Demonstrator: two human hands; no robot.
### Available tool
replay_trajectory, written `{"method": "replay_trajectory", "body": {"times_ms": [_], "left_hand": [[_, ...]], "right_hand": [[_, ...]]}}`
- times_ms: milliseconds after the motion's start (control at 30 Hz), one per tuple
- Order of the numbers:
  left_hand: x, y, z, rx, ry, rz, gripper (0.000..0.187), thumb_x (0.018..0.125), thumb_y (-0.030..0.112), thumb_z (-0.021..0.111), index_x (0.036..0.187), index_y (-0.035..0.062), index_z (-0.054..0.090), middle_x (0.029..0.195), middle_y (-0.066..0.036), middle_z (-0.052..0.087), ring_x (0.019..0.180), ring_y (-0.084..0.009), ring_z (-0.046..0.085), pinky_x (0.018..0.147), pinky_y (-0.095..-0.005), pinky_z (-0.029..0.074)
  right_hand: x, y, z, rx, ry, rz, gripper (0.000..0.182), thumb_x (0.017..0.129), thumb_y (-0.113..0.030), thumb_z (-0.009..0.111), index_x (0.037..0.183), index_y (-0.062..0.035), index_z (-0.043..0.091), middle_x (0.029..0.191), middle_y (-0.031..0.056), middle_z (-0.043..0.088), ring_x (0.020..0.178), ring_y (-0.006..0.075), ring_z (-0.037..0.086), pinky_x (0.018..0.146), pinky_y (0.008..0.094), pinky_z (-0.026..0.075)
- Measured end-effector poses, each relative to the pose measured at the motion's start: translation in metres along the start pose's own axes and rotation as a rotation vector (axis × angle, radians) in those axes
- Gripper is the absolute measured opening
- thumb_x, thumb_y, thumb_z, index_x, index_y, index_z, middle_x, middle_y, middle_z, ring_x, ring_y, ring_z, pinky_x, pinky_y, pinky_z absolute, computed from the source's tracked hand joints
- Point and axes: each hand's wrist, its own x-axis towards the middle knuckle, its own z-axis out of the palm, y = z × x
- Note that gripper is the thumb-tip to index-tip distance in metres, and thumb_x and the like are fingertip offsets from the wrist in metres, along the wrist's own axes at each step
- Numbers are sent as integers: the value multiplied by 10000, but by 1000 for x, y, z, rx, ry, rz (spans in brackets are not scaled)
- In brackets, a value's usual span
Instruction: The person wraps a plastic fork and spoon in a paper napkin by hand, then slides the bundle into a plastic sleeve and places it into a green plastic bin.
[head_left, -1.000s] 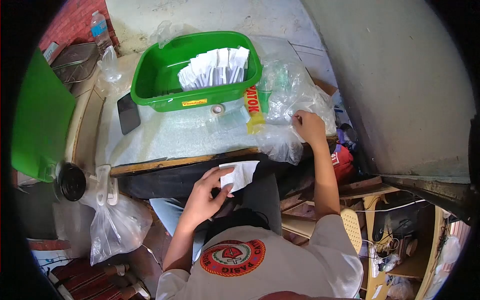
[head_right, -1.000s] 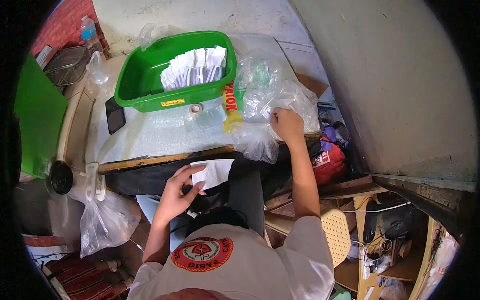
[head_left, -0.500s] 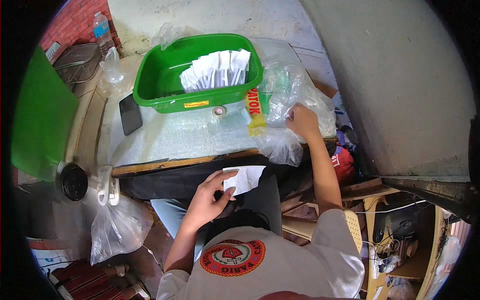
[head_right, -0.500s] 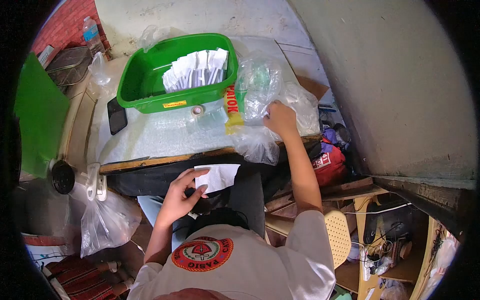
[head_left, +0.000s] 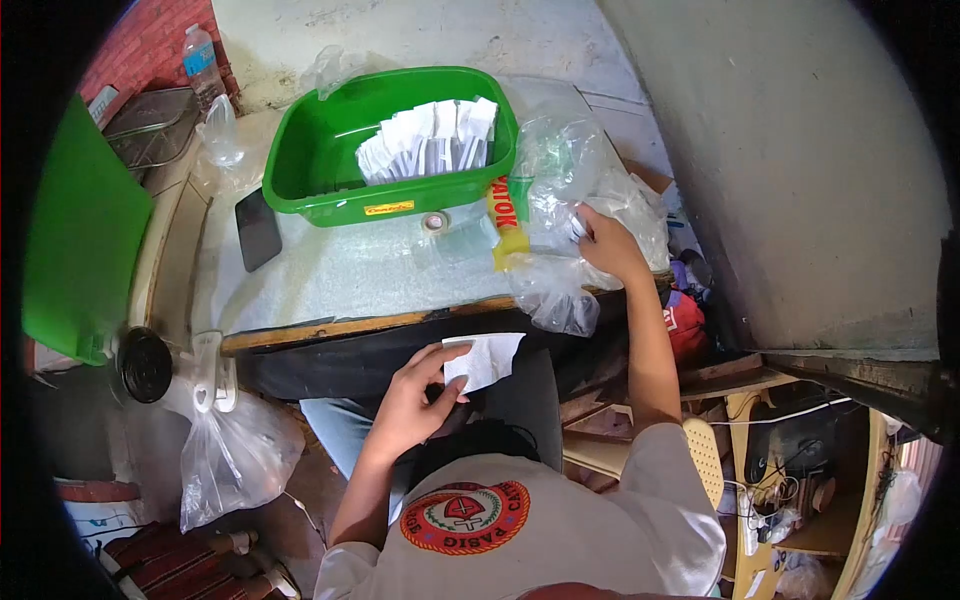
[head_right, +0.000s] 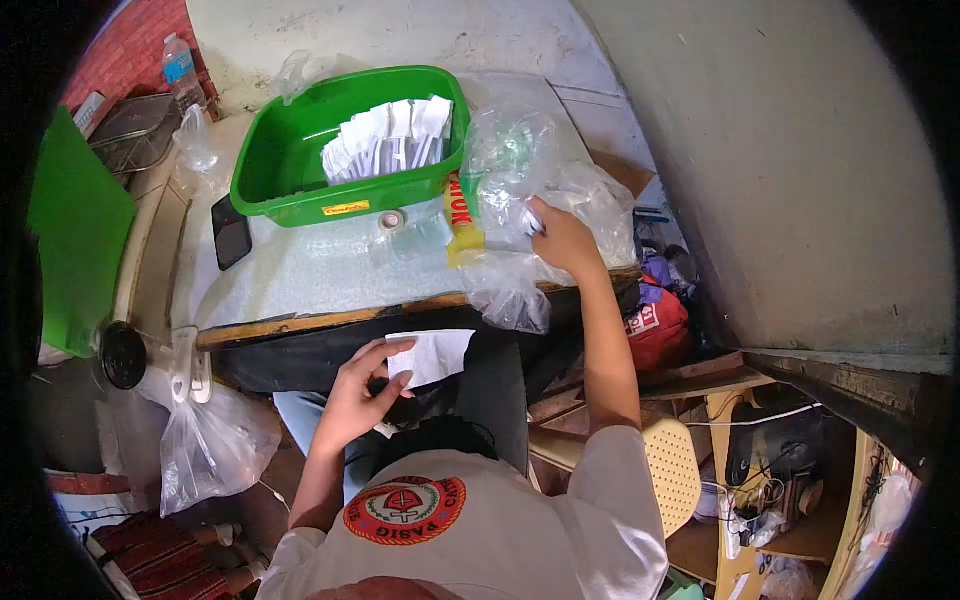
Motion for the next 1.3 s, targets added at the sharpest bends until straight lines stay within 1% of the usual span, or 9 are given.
{"method": "replay_trajectory", "body": {"times_ms": [167,267,333,533,767,933,1067,1167,1300], "left_hand": [[-1,3,-1,-9,13,-5,393,874,-51,616,1259,20,583,1215,-195,557,778,-198,704,675,-266,539],[0,3,-2,12,24,-2,388,856,-80,619,1238,-15,590,1187,-163,576,758,-157,709,694,-240,514],[1,3,-2,9,25,-1,388,856,-79,619,1238,-13,591,1184,-164,578,760,-157,709,693,-239,513],[1,2,0,-1,26,-18,389,857,-77,619,1240,-7,592,1184,-162,582,762,-159,709,687,-235,509],[1,-2,-2,-21,46,-21,390,865,-71,607,1249,-5,581,1226,-197,561,774,-176,717,668,-258,520],[7,-4,-1,-60,105,-9,403,864,-114,597,1256,-18,576,1238,-140,552,773,-140,701,702,-219,508],[19,0,3,-120,211,-7,412,883,-113,587,1285,-37,538,1256,-132,534,794,-139,690,737,-222,526],[31,-4,10,-230,279,30,424,902,-100,579,1314,-52,491,1246,-130,537,864,-145,678,752,-239,548],[40,-22,17,-301,360,69,406,914,-94,565,1307,-59,469,1170,-110,572,926,-150,663,760,-263,573]], "right_hand": [[-2,-4,-6,-13,30,-33,492,762,-90,593,1251,-125,546,825,177,651,767,375,630,681,441,477],[-2,-4,-11,-12,43,-37,469,781,-98,588,1245,-163,555,915,197,670,885,400,641,754,479,494],[-3,-4,-15,60,124,-119,477,790,-42,648,1246,-147,556,793,98,640,615,246,608,595,366,464],[-6,-12,-34,268,172,-110,431,832,-14,674,1228,-139,559,734,39,594,573,125,553,547,297,424],[-24,-23,-53,381,368,-167,290,869,-12,645,1123,-69,517,752,68,622,623,137,628,568,282,482],[-61,-51,-53,825,688,-230,189,906,25,587,919,-43,412,923,123,620,726,172,656,655,274,560],[-108,-100,-17,1327,639,-55,222,899,79,548,877,-65,381,981,145,572,777,215,662,666,339,598],[-133,-138,23,1524,475,14,114,936,22,552,1012,0,470,1092,150,557,948,311,662,865,438,578],[-144,-153,68,1570,268,123,202,960,-27,544,1152,29,517,1113,133,575,977,236,646,923,426,552]]}}
